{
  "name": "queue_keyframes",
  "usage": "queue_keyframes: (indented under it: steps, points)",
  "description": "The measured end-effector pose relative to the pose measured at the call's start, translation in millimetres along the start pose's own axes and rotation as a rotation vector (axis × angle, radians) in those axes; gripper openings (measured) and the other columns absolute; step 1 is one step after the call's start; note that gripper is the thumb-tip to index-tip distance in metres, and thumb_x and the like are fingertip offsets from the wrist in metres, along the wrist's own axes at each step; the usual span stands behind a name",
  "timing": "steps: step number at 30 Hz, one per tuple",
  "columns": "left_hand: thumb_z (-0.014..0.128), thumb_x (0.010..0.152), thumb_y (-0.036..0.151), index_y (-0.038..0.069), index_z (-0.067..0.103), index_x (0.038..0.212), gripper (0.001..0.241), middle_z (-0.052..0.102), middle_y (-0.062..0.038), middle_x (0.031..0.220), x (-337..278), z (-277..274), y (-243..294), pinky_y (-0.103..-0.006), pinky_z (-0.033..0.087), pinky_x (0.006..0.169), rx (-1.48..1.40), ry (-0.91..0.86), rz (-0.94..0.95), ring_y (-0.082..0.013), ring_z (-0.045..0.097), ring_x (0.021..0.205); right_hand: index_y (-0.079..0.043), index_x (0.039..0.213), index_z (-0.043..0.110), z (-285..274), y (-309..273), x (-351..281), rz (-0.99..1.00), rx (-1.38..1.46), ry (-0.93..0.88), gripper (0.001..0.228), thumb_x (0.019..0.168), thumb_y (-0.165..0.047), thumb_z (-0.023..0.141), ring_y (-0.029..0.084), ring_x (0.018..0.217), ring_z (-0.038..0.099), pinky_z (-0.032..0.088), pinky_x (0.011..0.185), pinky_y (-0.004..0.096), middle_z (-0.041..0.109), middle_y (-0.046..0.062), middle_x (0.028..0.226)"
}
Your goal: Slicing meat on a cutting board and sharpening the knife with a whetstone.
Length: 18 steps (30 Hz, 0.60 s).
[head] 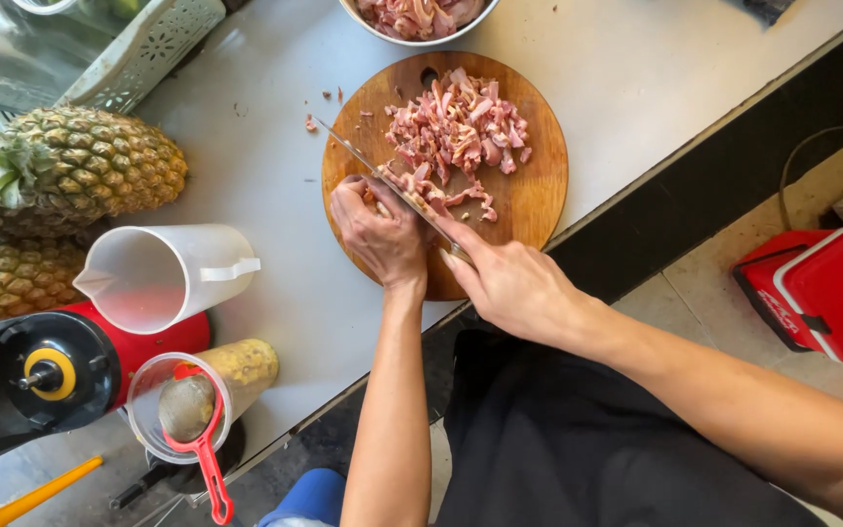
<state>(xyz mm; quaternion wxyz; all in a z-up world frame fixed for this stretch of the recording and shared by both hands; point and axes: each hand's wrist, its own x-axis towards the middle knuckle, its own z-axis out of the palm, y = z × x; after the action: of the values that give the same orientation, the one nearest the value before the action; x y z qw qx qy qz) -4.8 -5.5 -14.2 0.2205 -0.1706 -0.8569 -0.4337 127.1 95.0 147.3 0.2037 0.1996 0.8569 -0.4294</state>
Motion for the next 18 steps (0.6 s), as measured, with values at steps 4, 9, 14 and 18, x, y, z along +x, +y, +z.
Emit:
queue_keyframes:
  steps: [4, 9, 14, 18]
  points:
    - [0.058, 0.098, 0.007, 0.006, 0.054, 0.089, 0.01, 0.061, -0.013, 0.09, 0, -3, 5, -0.0414, 0.052, 0.081, -0.014, 0.012, -0.001, -0.0364, 0.065, 0.084, -0.039, 0.153, 0.035, 14, 26, -43, 0.214, -0.036, -0.111, 0.055, 0.098, -0.042, 0.038, 0.051, 0.098, 0.07, 0.054, 0.088, 0.065, 0.075, 0.024, 0.106]
    - [0.055, 0.099, 0.006, 0.004, 0.053, 0.089, 0.01, 0.062, -0.015, 0.089, 4, -10, 17, -0.0442, 0.052, 0.077, -0.014, 0.001, 0.013, -0.0379, 0.064, 0.082, -0.03, 0.151, 0.04, 7, 8, 5, 0.043, -0.001, -0.028, 0.05, 0.101, -0.037, 0.036, 0.054, 0.097, 0.069, 0.053, 0.087, 0.066, 0.073, 0.028, 0.106]
    - [0.057, 0.098, 0.007, 0.005, 0.053, 0.088, 0.011, 0.061, -0.015, 0.088, 4, -6, 18, -0.0426, 0.053, 0.078, -0.003, 0.031, 0.008, -0.0379, 0.065, 0.082, -0.035, 0.151, 0.038, 6, 15, -23, 0.123, 0.002, -0.071, 0.052, 0.1, -0.039, 0.037, 0.053, 0.099, 0.069, 0.054, 0.088, 0.065, 0.074, 0.026, 0.106]
    - [0.058, 0.097, 0.006, 0.006, 0.054, 0.086, 0.011, 0.061, -0.013, 0.086, 6, -7, 19, -0.0415, 0.053, 0.077, -0.008, 0.034, -0.015, -0.0371, 0.065, 0.081, -0.04, 0.152, 0.036, 7, 24, -37, 0.222, 0.008, -0.131, 0.055, 0.098, -0.039, 0.039, 0.053, 0.099, 0.069, 0.054, 0.089, 0.064, 0.075, 0.027, 0.102]
